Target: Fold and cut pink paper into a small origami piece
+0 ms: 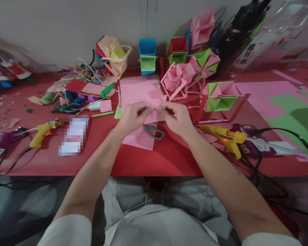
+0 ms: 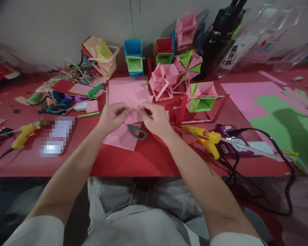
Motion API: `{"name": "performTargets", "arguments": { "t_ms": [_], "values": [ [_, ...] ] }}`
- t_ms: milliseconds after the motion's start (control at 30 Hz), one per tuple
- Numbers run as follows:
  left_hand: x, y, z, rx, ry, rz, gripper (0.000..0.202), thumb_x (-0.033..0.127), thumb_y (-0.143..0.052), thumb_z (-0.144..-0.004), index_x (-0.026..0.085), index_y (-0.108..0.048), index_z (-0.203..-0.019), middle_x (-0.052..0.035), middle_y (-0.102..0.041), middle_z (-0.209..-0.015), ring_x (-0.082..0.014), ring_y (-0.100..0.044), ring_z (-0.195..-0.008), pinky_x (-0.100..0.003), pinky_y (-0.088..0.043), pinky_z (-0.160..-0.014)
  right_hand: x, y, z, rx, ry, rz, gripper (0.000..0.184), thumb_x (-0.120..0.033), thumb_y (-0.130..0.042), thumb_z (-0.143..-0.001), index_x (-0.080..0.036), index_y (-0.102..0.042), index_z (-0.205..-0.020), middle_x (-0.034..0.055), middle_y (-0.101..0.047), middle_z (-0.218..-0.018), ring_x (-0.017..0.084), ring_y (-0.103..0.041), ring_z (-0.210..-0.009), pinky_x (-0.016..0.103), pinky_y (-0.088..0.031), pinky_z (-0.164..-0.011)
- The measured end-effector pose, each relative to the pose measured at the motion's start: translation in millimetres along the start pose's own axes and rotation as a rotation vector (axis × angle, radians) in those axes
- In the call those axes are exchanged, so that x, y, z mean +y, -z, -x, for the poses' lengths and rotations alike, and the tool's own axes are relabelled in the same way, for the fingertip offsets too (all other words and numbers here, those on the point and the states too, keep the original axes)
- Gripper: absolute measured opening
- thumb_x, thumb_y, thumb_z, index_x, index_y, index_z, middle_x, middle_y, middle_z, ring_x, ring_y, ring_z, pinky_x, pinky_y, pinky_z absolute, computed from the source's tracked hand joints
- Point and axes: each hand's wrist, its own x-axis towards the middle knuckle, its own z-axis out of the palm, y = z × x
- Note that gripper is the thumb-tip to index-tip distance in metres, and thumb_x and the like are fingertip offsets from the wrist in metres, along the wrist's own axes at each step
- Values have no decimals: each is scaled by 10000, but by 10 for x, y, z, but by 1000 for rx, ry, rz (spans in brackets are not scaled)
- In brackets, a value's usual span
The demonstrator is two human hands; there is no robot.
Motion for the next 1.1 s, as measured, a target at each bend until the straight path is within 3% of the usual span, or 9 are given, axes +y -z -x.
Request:
{"name": "performTargets", "arguments": {
  "t_ms": [233, 467, 667, 767, 900, 1100],
  "values": [
    [-10, 60, -6, 26, -5, -71, 277, 307, -574, -909, 174, -555, -667, 27, -485, -577, -115, -420, -585, -269, -342, -589, 13, -14, -8, -1, -38, -28, 321, -468, -617, -933, -194, -704, -791, 20, -645, -736, 166, -557, -688, 308, -436, -663],
    [8, 41, -13, 6, -14, 13, 249, 347, -565, -932, 164, -619, -772, 1, -581, -681, -122, -488, -645, -258, -380, -616, 6, 11, -5, 28, 17, 42, 310, -449, -636, -933, -197, -647, -753, 4, -588, -702, 143, -500, -655, 300, -398, -639],
    [-25, 69, -4, 17, -42, -90, 235, 247, -572, -891, 170, -541, -671, 23, -540, -614, -105, -448, -597, -253, -348, -586, -25, 2, -21, -5, -62, -20, 405, -529, -645, -904, -188, -629, -686, -10, -550, -604, 132, -472, -595, 286, -372, -577],
    [-55, 66, -3, 23, -45, -106, 256, 291, -573, -905, 168, -561, -680, 21, -547, -617, -108, -450, -598, -256, -355, -585, -16, 15, -35, -59, -22, -30, 298, -435, -638, -922, -180, -655, -770, 1, -616, -679, 139, -517, -645, 283, -398, -613],
    [-74, 36, -5, 5, -42, -58, 273, 330, -562, -922, 162, -585, -708, 9, -561, -644, -112, -466, -614, -251, -374, -582, 6, 30, -27, -47, 22, 34, 240, -310, -613, -929, -184, -582, -726, -13, -558, -668, 129, -485, -642, 280, -373, -607],
    [-49, 21, -3, -45, -48, -45, 209, 266, -535, -915, 160, -618, -756, 10, -573, -648, -114, -491, -621, -245, -398, -597, 26, 17, -15, -7, 13, 36, 294, -363, -637, -923, -189, -563, -698, -25, -531, -643, 117, -449, -604, 284, -357, -593]
  ]
}}
